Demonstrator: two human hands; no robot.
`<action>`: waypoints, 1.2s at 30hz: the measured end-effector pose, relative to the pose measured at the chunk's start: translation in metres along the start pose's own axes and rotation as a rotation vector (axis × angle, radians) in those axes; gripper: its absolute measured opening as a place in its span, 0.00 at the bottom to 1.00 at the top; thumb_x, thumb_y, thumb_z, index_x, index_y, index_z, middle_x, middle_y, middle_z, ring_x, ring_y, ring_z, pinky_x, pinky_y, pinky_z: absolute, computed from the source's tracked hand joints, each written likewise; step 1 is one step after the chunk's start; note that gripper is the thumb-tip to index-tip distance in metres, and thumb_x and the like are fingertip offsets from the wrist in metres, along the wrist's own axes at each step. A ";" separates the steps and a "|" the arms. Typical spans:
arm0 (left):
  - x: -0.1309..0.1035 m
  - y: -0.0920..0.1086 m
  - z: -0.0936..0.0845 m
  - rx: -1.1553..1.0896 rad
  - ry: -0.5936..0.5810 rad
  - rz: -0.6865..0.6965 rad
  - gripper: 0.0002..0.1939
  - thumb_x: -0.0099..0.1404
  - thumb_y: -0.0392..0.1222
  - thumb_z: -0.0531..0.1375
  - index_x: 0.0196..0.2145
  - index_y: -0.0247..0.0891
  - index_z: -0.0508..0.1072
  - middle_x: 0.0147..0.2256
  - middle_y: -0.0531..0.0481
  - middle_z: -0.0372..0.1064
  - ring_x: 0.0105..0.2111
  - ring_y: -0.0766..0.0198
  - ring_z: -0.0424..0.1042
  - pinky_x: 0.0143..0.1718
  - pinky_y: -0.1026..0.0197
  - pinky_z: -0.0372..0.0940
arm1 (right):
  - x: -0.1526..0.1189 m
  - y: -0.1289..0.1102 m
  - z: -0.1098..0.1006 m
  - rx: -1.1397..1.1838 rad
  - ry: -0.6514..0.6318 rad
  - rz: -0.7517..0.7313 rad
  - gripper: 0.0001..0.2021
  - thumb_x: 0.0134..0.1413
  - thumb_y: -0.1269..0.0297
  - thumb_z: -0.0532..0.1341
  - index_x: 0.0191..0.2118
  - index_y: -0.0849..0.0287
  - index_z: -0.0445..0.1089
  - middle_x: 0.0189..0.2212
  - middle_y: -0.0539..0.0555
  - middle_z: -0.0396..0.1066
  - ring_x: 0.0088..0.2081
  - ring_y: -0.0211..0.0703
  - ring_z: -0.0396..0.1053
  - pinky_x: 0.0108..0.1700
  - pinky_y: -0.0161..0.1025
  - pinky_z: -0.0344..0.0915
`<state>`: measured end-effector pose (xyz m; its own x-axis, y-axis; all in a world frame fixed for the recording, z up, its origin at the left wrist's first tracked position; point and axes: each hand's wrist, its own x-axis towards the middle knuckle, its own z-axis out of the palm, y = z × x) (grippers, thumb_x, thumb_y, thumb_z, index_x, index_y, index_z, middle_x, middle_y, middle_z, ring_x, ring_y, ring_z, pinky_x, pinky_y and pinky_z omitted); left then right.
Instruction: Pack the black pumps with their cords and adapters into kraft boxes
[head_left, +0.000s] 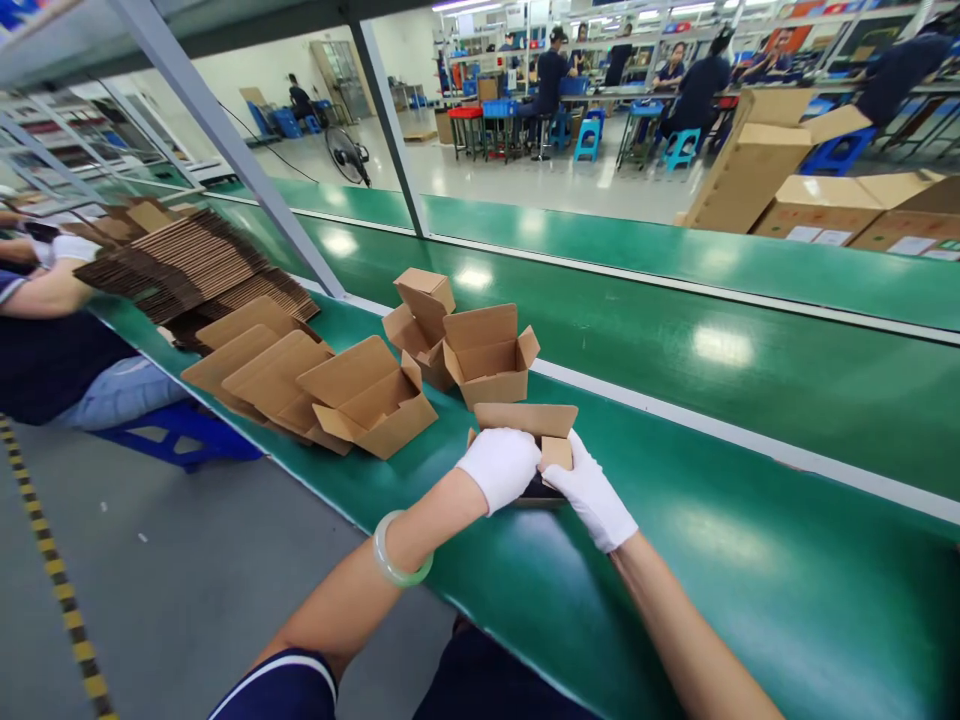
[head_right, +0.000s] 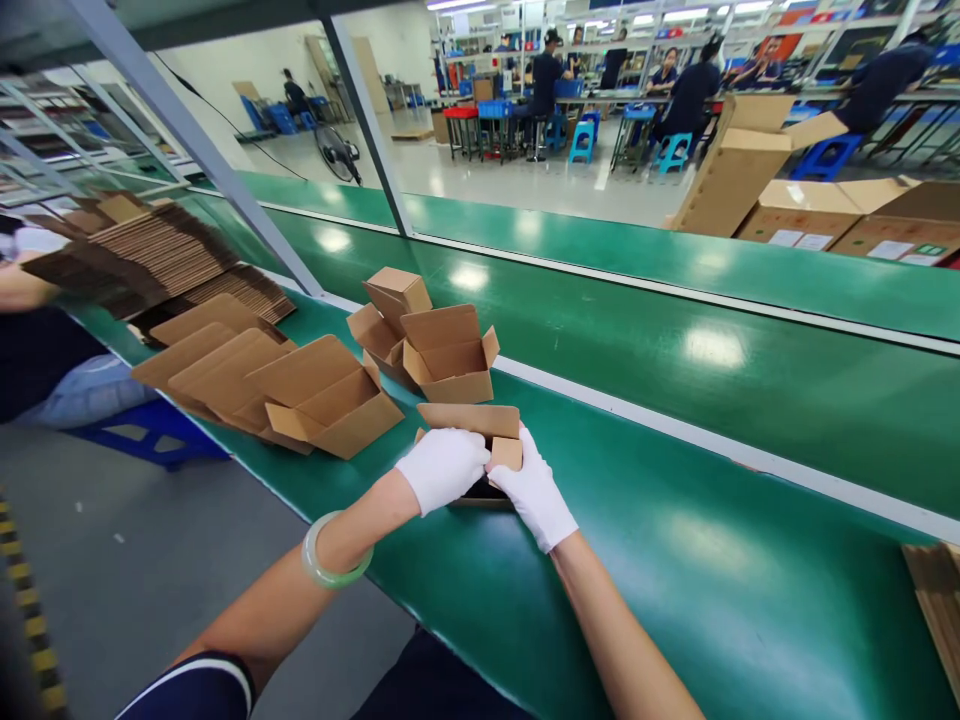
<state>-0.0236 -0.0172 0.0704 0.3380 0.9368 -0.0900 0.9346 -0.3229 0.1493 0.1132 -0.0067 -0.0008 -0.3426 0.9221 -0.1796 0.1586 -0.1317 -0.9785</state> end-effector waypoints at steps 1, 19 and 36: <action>-0.004 -0.003 -0.003 -0.012 -0.011 0.007 0.09 0.59 0.37 0.56 0.26 0.35 0.75 0.27 0.44 0.73 0.29 0.57 0.73 0.32 0.58 0.67 | -0.001 0.000 0.001 -0.043 0.022 0.018 0.37 0.44 0.58 0.62 0.61 0.56 0.50 0.46 0.55 0.69 0.43 0.47 0.69 0.43 0.45 0.68; -0.041 -0.050 0.073 -1.640 0.424 -0.210 0.30 0.64 0.57 0.50 0.57 0.35 0.57 0.58 0.39 0.56 0.56 0.53 0.60 0.55 0.51 0.58 | -0.010 -0.015 -0.003 -0.085 -0.028 0.074 0.31 0.49 0.61 0.58 0.59 0.58 0.50 0.42 0.56 0.71 0.39 0.47 0.71 0.42 0.46 0.68; -0.076 -0.051 0.051 -0.810 0.272 0.029 0.21 0.52 0.57 0.61 0.33 0.39 0.60 0.58 0.35 0.53 0.59 0.47 0.50 0.56 0.42 0.50 | -0.017 -0.013 -0.046 -0.580 -0.272 -0.505 0.20 0.48 0.44 0.57 0.38 0.57 0.62 0.58 0.64 0.53 0.59 0.57 0.52 0.53 0.55 0.56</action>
<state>-0.0912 -0.0789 0.0190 0.2255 0.9628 0.1487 0.5236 -0.2485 0.8149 0.1596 -0.0040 0.0197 -0.7020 0.6896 0.1778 0.3537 0.5543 -0.7534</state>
